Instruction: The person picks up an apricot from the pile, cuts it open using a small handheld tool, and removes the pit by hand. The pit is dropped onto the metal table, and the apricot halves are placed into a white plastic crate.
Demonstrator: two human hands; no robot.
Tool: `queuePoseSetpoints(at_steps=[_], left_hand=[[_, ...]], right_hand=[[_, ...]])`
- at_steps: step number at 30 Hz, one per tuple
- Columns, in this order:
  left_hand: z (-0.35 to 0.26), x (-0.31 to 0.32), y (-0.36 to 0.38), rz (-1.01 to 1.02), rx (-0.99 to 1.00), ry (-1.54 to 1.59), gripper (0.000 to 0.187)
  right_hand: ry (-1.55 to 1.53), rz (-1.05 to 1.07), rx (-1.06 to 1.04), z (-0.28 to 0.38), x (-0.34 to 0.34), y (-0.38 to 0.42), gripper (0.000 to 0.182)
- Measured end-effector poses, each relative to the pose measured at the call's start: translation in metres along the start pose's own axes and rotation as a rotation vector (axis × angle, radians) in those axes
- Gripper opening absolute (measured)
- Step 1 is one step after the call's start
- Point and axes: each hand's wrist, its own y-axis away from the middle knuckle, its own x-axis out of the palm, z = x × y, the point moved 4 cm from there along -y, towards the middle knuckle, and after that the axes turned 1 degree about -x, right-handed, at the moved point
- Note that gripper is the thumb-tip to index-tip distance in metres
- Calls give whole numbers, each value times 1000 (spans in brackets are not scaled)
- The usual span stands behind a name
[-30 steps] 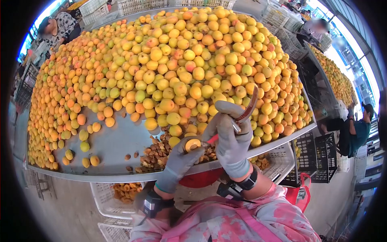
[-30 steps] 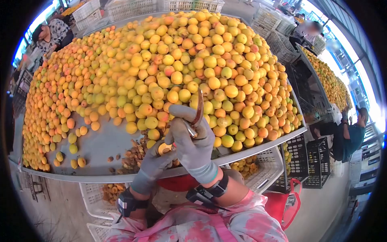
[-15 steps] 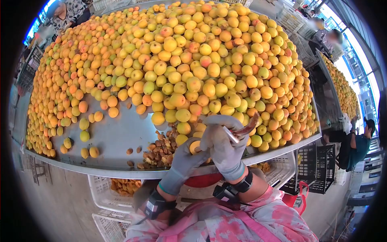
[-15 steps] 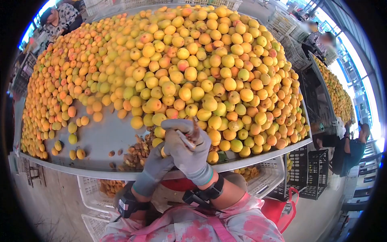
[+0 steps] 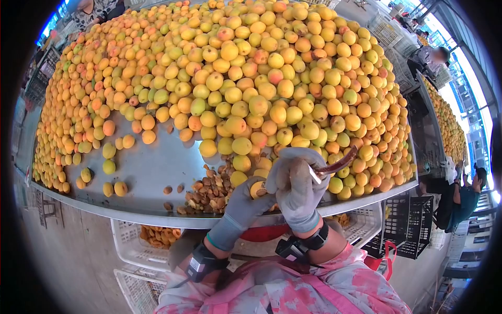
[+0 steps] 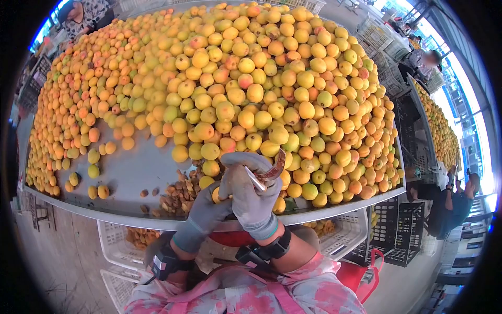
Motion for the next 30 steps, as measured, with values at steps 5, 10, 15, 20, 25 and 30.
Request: queuePoseSetpoints(at_steps=[5,10,15,20,25,30], left_hand=[[4,-3,0,-5,-9,-80,32],[-2,-1,3,-18,-6,-169,34],[-4,-2,5,-25,43,-253,35],[-10,2,3,84,12,-411,33],[-7,4,3,82,30,-347,32],[-9,2,4,105,-230,-227,33]], right_hand=[[213,71,149,-1,-1,1,14],[214,200,193,-12,-17,3,27],[25,321,369,-31,-19,7,53],[50,363,371,-22,-7,-11,27],[-113,346,344,-31,-15,-15,42],[-253,117,315,-28,-20,-15,31]])
